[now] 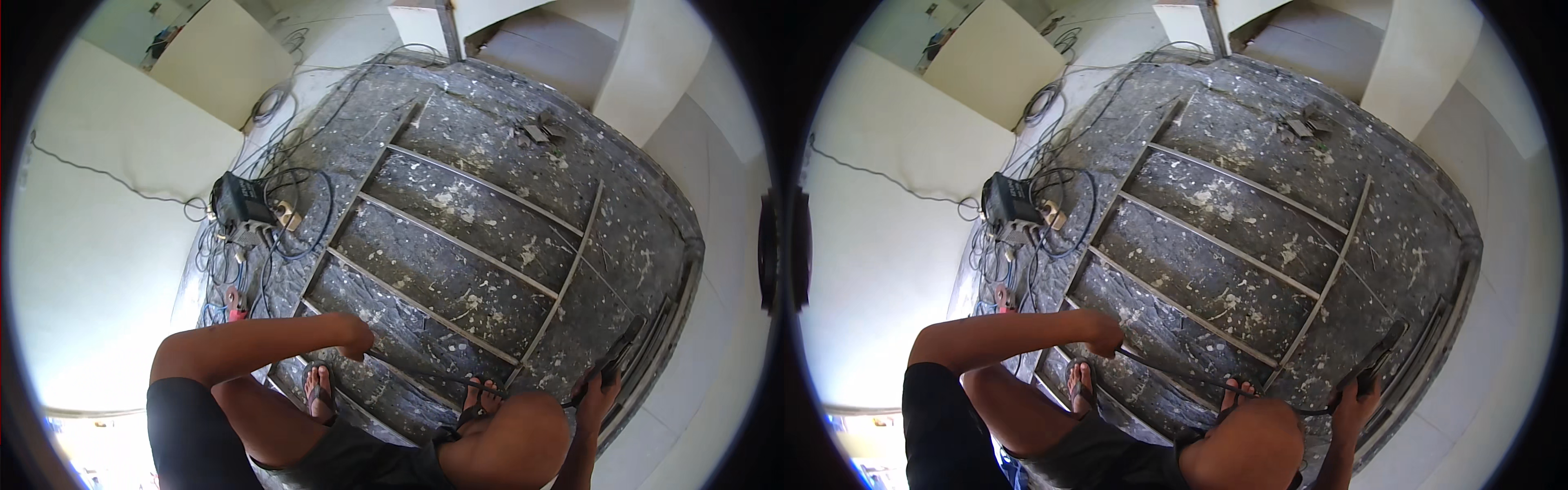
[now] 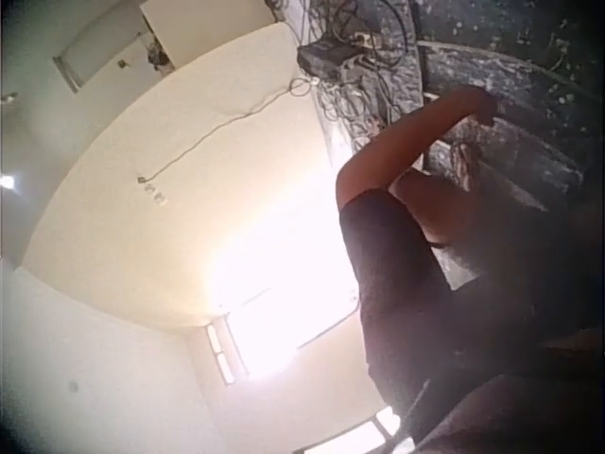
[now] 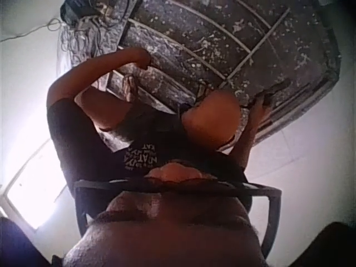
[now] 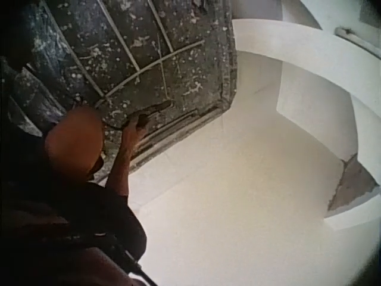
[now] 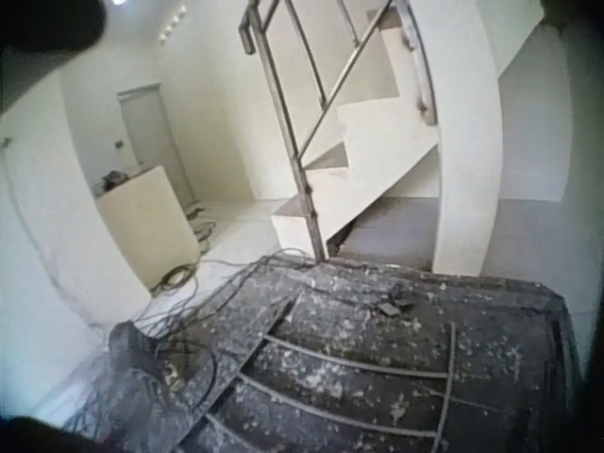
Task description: The person is welding a metal ladder-like frame on the floor using a stick welder.
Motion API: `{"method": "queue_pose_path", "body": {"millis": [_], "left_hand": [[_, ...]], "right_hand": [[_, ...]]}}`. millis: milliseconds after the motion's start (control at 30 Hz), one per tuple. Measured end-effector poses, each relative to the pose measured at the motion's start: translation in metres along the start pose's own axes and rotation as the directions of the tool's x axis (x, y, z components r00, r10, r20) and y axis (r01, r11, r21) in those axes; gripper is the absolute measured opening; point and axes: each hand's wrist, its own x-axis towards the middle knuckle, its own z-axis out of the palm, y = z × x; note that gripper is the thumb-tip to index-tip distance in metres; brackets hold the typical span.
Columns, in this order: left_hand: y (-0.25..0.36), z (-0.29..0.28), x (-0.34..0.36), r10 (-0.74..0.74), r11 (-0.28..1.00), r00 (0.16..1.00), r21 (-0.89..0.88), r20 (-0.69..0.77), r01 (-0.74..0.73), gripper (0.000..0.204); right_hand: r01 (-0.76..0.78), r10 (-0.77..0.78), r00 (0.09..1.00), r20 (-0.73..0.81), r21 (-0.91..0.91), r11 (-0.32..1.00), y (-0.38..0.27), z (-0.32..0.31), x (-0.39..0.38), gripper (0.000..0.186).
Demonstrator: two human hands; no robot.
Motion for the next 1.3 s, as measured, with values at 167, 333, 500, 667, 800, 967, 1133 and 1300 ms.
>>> {"method": "queue_pose_path", "body": {"millis": [167, 333, 500, 667, 800, 967, 1133, 1300], "left_hand": [[0.011, -0.014, -0.027, -0.155, 0.988, 0.988, -0.009, 0.004, 0.155, 0.031], [0.022, -0.015, -0.018, -0.171, 0.984, 0.985, -0.057, 0.003, 0.171, 0.025], [0.018, -0.007, 0.005, -0.153, 0.985, 0.988, -0.088, -0.014, 0.152, 0.024], [0.010, -0.019, 0.013, -0.081, 0.997, 0.997, -0.005, 0.001, 0.081, 0.028], [0.010, -0.033, 0.023, -0.026, 0.999, 0.999, 0.043, 0.026, 0.025, 0.028], [0.020, -0.016, 0.049, 0.170, 0.984, 0.985, 0.056, 0.013, -0.170, 0.032], [0.023, -0.011, 0.069, 0.441, 0.890, 0.895, 0.094, 0.062, -0.445, 0.052], [0.011, -0.049, 0.075, 0.256, 0.950, 0.963, 0.204, -0.084, -0.235, 0.039]], "right_hand": [[-0.033, 0.028, 0.999, 0.046, 0.117, 0.993, 0.002, 0.002, 0.019, 0.004], [-0.040, 0.037, 0.998, 0.048, 0.072, 0.997, 0.009, -0.002, 0.030, 0.004], [-0.001, 0.000, 0.999, 0.042, 0.017, 1.000, 0.008, 0.000, 0.030, 0.006], [-0.018, 0.019, 1.000, -0.009, 0.070, 0.997, -0.004, 0.007, 0.014, 0.006], [-0.050, 0.051, 0.994, -0.097, 0.020, 0.999, -0.014, 0.011, -0.006, 0.007], [-0.038, 0.021, 0.988, -0.156, -0.108, 0.993, -0.020, 0.002, -0.042, 0.008], [-0.143, 0.107, 0.955, -0.278, -0.111, 0.983, -0.019, -0.007, -0.093, 0.014], [-0.186, 0.060, 0.958, -0.280, -0.450, 0.874, -0.013, -0.003, -0.116, 0.016]]}}
